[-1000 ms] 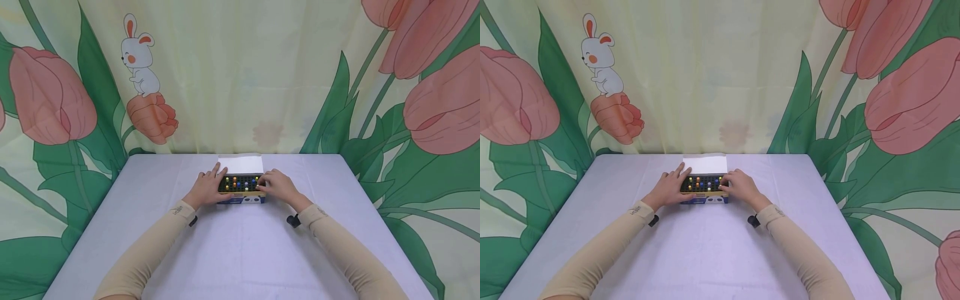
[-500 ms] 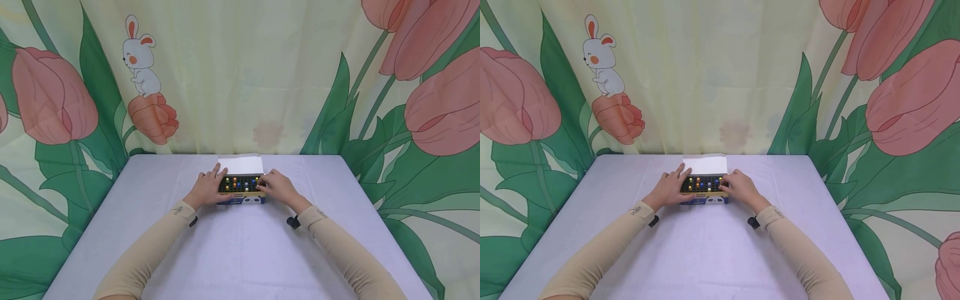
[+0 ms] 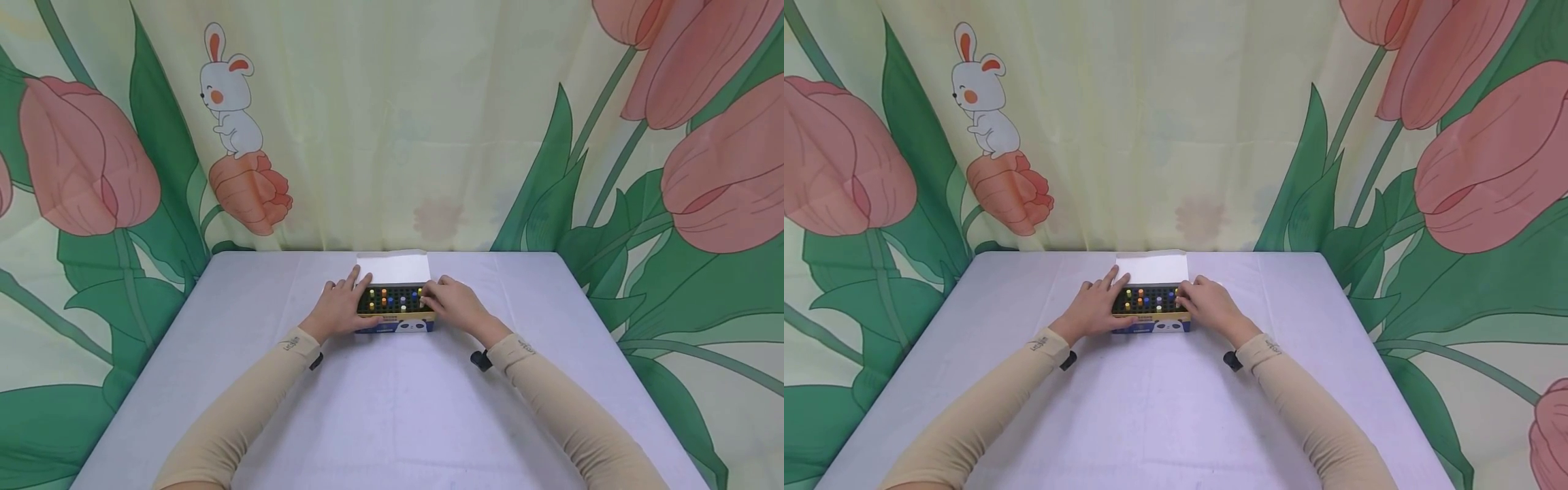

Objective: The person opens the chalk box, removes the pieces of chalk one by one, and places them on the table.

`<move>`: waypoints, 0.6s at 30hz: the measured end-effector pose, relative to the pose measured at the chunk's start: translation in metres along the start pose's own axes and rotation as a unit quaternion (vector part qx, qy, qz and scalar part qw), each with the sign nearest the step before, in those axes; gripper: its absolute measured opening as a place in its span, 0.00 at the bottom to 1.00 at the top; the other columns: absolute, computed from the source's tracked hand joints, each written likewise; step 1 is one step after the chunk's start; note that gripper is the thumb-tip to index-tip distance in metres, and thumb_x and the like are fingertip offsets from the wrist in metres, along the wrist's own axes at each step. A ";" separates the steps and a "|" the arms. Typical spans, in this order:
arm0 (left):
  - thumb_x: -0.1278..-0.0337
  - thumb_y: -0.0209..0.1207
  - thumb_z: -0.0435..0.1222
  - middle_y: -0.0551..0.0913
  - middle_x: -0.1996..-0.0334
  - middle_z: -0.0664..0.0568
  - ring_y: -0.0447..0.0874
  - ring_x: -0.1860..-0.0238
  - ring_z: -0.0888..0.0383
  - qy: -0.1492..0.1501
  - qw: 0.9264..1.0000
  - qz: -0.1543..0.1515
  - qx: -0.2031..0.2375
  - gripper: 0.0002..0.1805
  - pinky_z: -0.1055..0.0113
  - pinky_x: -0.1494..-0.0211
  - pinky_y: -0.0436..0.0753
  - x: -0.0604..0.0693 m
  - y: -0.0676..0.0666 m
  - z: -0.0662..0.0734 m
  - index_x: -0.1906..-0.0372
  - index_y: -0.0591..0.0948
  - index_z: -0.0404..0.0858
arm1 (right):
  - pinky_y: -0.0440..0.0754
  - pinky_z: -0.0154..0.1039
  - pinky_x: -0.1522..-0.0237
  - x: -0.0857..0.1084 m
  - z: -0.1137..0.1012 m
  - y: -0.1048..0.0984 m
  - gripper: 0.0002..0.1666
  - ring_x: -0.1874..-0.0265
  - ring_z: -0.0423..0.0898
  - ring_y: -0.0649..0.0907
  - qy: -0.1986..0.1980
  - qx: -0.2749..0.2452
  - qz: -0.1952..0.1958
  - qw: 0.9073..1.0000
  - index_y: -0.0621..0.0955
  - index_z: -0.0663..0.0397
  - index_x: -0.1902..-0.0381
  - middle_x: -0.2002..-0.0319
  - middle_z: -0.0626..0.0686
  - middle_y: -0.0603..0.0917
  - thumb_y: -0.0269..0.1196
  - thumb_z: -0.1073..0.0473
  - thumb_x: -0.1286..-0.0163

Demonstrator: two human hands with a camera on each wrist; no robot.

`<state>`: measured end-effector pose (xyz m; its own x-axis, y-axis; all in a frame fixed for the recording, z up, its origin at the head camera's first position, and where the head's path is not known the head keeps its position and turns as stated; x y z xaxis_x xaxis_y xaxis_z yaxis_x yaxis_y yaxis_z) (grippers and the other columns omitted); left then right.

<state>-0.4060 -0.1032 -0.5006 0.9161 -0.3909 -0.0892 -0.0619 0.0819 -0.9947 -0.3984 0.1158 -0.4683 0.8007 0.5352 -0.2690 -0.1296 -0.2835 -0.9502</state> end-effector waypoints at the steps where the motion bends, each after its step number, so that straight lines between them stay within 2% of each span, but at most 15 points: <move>1: 0.47 0.53 0.77 0.53 0.18 0.36 0.78 0.35 0.39 0.000 1.000 -0.001 0.000 0.60 0.40 0.35 0.73 0.000 0.000 0.000 0.17 0.57 0.46 | 0.78 0.38 0.67 0.000 0.000 -0.001 0.10 0.68 0.42 0.77 -0.004 0.003 0.003 1.000 0.85 0.49 0.54 0.65 0.47 0.84 0.63 0.51 0.22; 9: 0.48 0.52 0.78 0.52 0.18 0.36 0.78 0.35 0.39 0.000 1.000 -0.002 -0.009 0.61 0.40 0.35 0.73 0.000 0.001 0.000 0.16 0.56 0.46 | 0.79 0.38 0.70 0.000 -0.002 -0.004 0.09 0.70 0.42 0.79 -0.025 0.010 0.027 0.999 0.83 0.50 0.54 0.66 0.48 0.84 0.62 0.52 0.22; 18: 0.48 0.53 0.78 0.52 0.18 0.36 0.79 0.35 0.39 -0.001 1.000 -0.003 -0.010 0.61 0.40 0.36 0.73 0.000 0.000 0.000 0.16 0.56 0.46 | 0.79 0.38 0.70 -0.002 0.000 -0.003 0.10 0.71 0.41 0.80 -0.010 0.005 0.018 1.000 0.81 0.51 0.50 0.65 0.49 0.84 0.59 0.52 0.19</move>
<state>-0.4064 -0.1033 -0.5009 0.9175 -0.3890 -0.0832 -0.0643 0.0613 -0.9960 -0.3992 0.1154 -0.4650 0.7842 0.5401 -0.3054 -0.1642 -0.2941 -0.9416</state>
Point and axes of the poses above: each hand's wrist, its own x-axis away from the middle knuckle, its own y-axis out of the palm, z = x × y, the point moved 8 cm from there along -x, towards the middle knuckle
